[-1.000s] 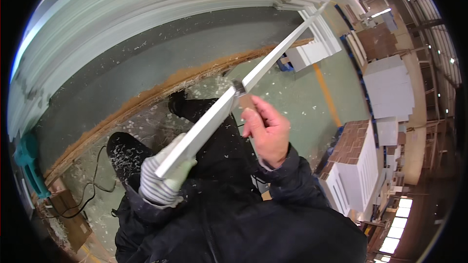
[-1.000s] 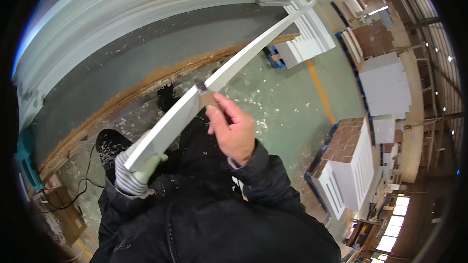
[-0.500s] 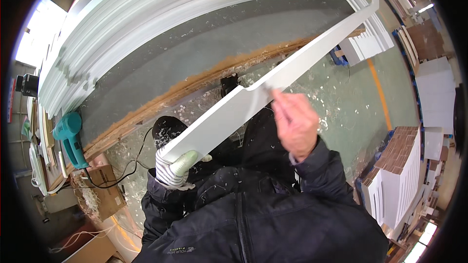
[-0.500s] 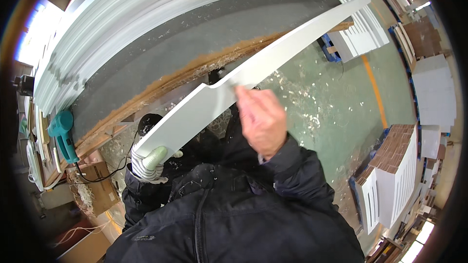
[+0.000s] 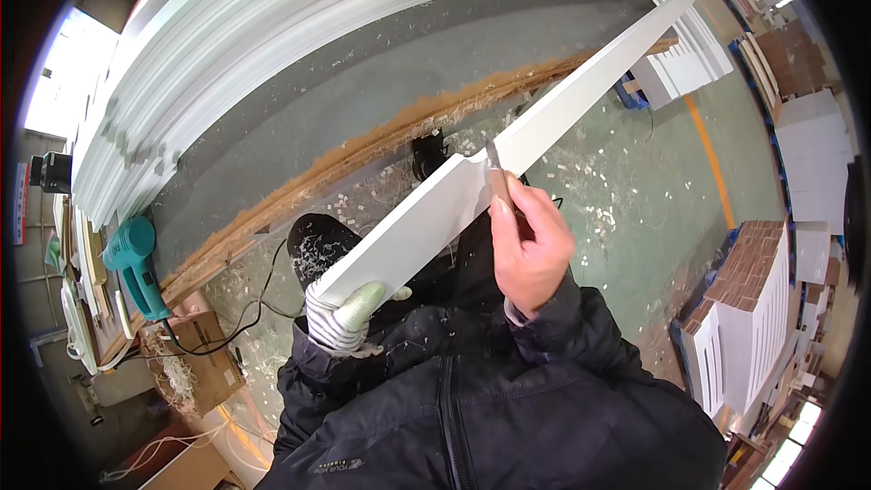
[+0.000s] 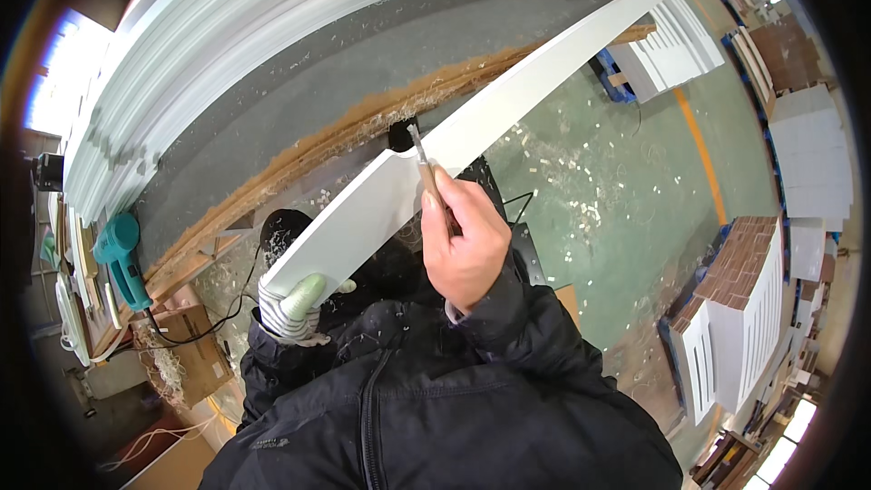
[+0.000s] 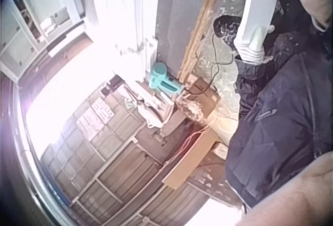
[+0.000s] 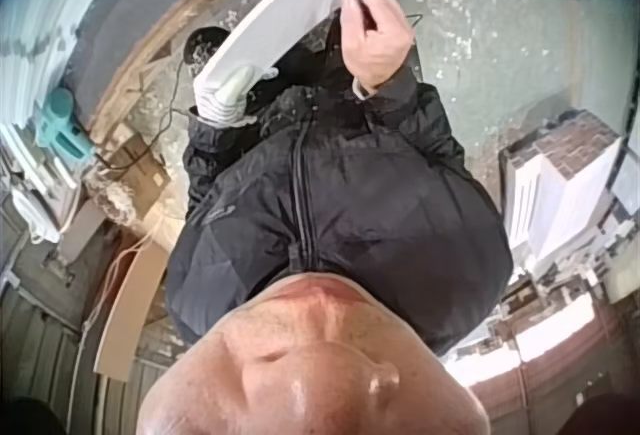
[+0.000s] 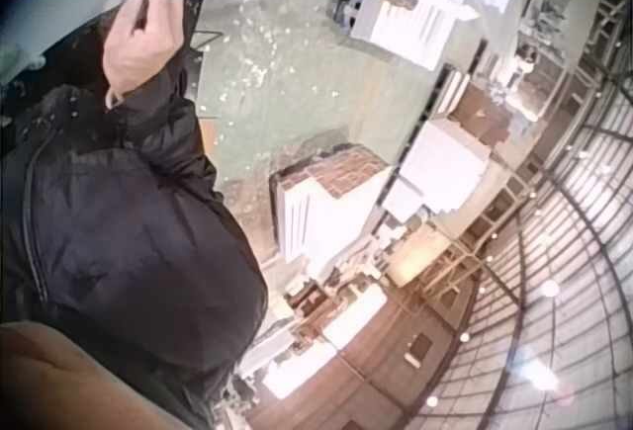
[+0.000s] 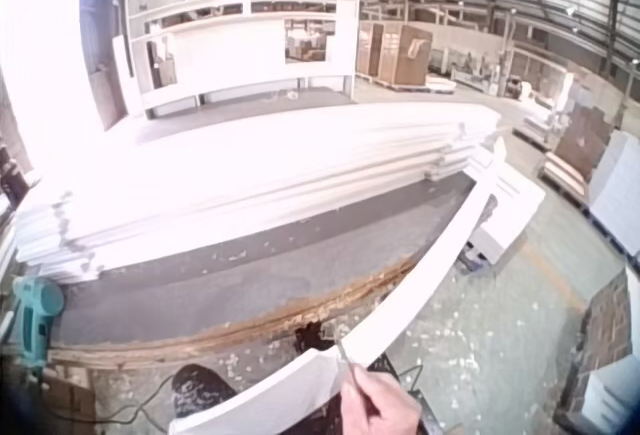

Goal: Trim and sand edges of white-coated furniture components.

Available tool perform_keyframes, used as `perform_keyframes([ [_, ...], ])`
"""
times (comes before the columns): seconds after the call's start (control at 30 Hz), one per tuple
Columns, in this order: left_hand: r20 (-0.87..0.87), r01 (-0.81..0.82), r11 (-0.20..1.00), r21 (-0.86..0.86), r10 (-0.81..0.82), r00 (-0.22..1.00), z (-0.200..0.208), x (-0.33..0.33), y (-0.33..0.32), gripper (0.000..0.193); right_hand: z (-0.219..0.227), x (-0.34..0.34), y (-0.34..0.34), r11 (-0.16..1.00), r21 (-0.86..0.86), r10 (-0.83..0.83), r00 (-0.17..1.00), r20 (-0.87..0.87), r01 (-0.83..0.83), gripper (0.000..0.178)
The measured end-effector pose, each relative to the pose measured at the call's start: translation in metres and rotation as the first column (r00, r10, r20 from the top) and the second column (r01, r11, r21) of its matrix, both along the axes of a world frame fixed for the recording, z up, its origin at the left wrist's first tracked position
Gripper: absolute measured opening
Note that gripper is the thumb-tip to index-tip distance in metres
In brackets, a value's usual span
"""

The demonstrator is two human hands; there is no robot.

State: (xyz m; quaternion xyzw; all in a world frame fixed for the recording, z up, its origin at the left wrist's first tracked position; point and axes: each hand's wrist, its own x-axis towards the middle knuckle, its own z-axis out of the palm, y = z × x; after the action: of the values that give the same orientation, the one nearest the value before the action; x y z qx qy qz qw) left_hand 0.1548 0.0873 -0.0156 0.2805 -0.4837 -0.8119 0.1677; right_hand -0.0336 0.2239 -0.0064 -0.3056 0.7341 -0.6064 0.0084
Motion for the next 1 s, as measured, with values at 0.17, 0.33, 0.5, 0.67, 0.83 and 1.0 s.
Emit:
perform_keyframes([
  [0.17,0.037,0.026,0.999,-0.032,-0.025,0.999,0.0,-0.004,0.003,0.047,0.002,0.012,-0.009,0.997,0.033,0.081,0.969,-0.232,-0.075,0.022],
  [0.33,0.01,0.047,0.999,0.016,-0.047,0.999,-0.004,-0.004,0.003,0.043,0.001,0.009,-0.011,0.994,0.104,0.041,0.984,-0.175,-0.022,0.023],
  [0.5,0.039,0.046,0.998,-0.036,-0.045,0.998,0.0,-0.002,0.004,0.031,0.011,-0.009,-0.005,0.988,0.143,0.107,0.917,-0.385,-0.055,0.032],
  [0.67,0.38,0.18,0.972,-0.152,-0.111,0.918,-0.003,-0.006,-0.001,0.034,0.017,0.042,-0.018,0.87,0.174,0.488,0.753,-0.442,-0.462,0.029],
  [0.83,-0.082,0.147,0.989,0.009,-0.146,0.986,-0.012,0.002,-0.01,0.038,0.025,0.042,-0.015,0.862,0.174,0.507,0.789,-0.348,-0.477,0.031],
  [1.0,-0.019,0.241,0.93,-0.277,-0.256,0.966,-0.03,-0.003,-0.014,0.042,0.019,0.053,-0.016,0.785,0.213,0.616,0.7,-0.361,-0.582,0.027],
])
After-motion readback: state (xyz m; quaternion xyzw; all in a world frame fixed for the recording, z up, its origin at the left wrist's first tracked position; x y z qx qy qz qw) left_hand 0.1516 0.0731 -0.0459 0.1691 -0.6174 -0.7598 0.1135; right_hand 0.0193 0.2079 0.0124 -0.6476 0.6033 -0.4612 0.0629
